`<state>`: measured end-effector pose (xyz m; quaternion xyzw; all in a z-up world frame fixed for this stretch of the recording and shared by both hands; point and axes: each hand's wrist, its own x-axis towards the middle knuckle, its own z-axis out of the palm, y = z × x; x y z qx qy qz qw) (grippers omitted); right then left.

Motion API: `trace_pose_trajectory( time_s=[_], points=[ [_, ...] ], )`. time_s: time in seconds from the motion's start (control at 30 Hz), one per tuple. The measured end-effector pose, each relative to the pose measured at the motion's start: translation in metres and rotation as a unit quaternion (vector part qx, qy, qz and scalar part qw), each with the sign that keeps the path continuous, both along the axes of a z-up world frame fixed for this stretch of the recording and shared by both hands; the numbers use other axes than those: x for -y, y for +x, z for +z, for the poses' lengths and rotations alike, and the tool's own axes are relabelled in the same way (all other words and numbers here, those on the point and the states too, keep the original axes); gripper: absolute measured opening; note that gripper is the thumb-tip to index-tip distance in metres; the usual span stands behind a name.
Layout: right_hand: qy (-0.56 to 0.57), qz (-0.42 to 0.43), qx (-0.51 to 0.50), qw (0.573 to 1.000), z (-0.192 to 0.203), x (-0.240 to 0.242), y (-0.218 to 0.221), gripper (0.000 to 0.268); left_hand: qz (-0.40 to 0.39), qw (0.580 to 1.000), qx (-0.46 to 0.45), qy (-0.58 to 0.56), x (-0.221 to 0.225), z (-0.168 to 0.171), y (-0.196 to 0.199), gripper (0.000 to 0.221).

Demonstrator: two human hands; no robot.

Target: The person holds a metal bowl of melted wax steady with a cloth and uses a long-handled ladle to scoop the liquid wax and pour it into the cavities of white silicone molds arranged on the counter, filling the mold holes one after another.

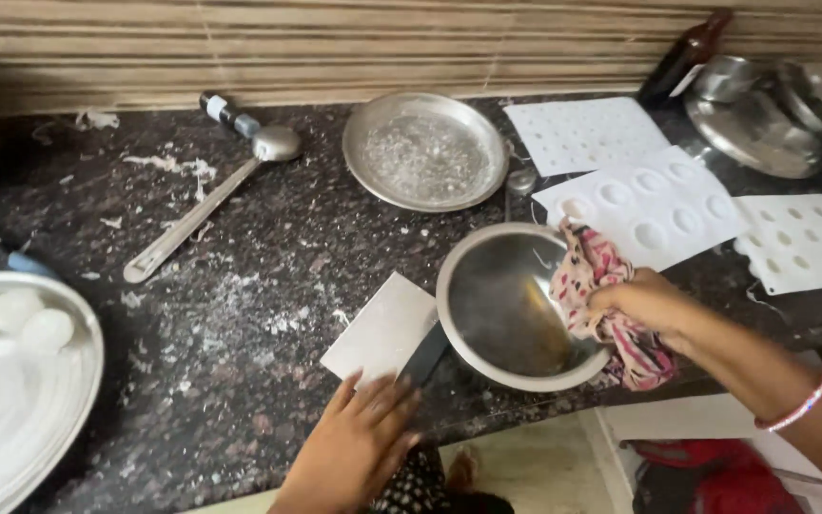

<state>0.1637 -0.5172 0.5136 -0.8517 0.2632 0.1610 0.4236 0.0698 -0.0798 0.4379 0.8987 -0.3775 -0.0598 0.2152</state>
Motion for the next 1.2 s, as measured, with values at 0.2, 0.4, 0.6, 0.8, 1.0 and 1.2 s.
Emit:
trace_pose_trajectory(
  time_s=[0.2,0.4,0.6,0.8,1.0,1.2],
  points=[
    [0.042,0.014,-0.005,0.999,0.001,0.002,0.014,0.027,0.075,0.996,0.049,0.027,0.021,0.005,0.016,0.060],
    [0.069,0.020,-0.010,0.997,0.007,-0.006,0.012,0.025,0.151,0.985,0.067,0.042,0.015,-0.002,0.023,0.047],
    [0.021,0.065,-0.013,0.998,0.015,-0.003,0.023,0.030,0.189,0.973,0.129,0.030,0.015,0.014,0.030,0.051],
    [0.039,0.034,-0.020,0.998,0.009,0.003,0.022,0.033,0.183,0.972,0.132,0.061,0.022,-0.013,0.034,0.059],
    [0.048,0.044,-0.010,0.998,-0.033,0.015,0.041,0.032,0.264,0.946,0.112,0.150,0.015,-0.006,0.053,0.064],
    [0.072,0.036,0.006,0.997,-0.042,-0.002,0.035,0.031,0.258,0.916,0.120,0.282,-0.006,-0.018,0.080,0.064]
  ],
)
